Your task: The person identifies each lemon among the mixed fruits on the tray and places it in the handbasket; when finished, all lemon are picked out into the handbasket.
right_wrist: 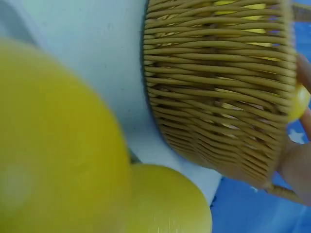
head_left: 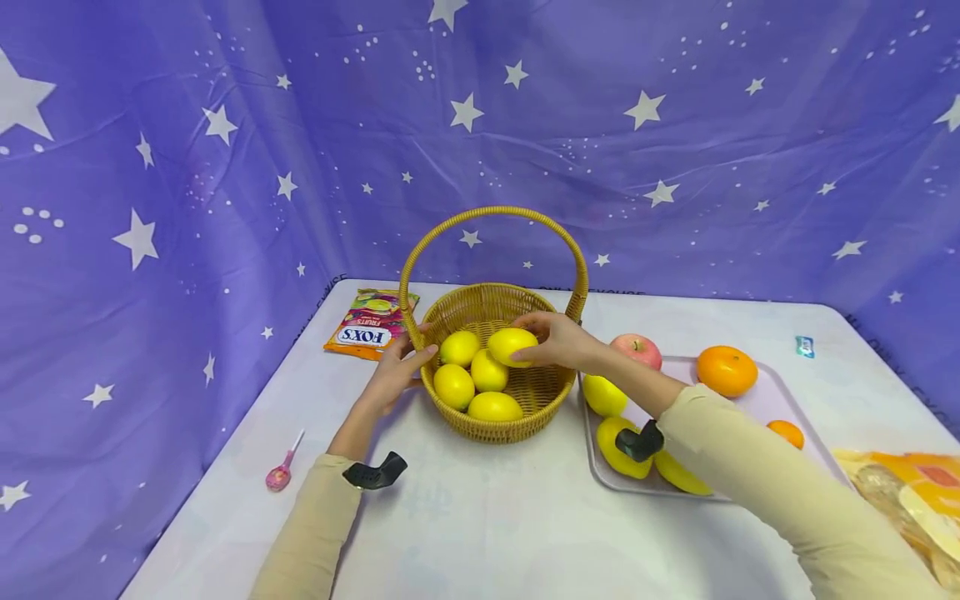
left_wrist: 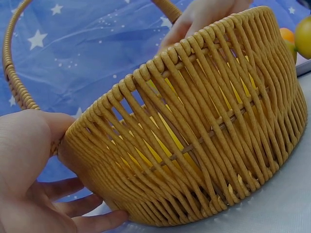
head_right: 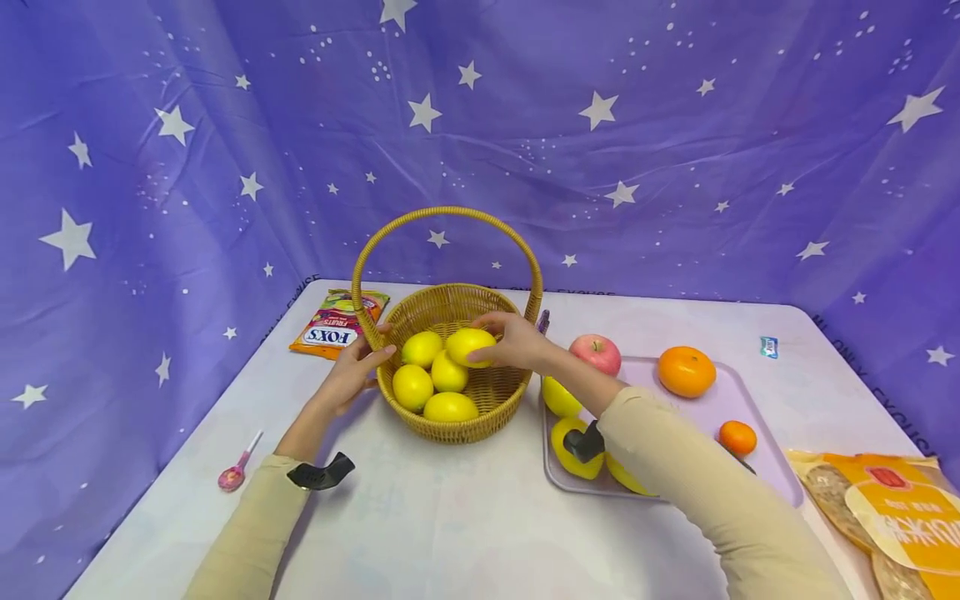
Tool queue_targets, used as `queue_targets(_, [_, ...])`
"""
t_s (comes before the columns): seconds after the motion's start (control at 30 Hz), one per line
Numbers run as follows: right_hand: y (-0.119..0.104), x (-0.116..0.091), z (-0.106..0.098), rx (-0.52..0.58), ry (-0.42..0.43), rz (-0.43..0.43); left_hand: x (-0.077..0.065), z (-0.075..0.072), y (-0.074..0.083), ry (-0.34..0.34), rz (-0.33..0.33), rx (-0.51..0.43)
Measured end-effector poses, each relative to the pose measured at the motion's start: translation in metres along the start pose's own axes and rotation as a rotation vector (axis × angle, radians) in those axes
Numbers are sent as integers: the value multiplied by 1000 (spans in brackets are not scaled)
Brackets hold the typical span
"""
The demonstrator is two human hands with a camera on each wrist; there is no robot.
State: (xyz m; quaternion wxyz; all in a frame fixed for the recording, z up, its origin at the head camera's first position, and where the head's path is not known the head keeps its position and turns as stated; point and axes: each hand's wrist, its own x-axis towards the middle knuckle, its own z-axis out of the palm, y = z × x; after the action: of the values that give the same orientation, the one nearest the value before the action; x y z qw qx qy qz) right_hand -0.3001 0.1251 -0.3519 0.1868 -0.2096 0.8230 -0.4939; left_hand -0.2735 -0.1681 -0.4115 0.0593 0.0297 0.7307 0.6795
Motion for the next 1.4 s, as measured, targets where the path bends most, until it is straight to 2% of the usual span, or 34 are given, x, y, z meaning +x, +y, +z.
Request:
queue_targets(0.17, [6,19,6,-16,84,65,0,5,0,-13,1,8])
queue_targets(0.43, [15,36,10,-24,104,77,1,7,3,-14,13,20])
queue_targets(0.63, [20,40,10,10,74,100,2,9,0,-20,12,3])
queue_targets(0.77, [16,38,4,19,-1,85,1,9,-1,-17,7,9])
queue_targets(0.9, [6,27,-9,-14,-113,71,-1,8,3,-17,-15,-1])
queue_targets(1.03, [0,11,-26,-86,-188,13,1,6,-1,-7,-20,-9])
queue_targets(1.23, [-1,-22,-50,-105,-203,-66,-1,3,-1,3,-20,9])
queue_targets(1.4, [7,-64,-67,-130,-160,-58,0,1,0,4,-13,8])
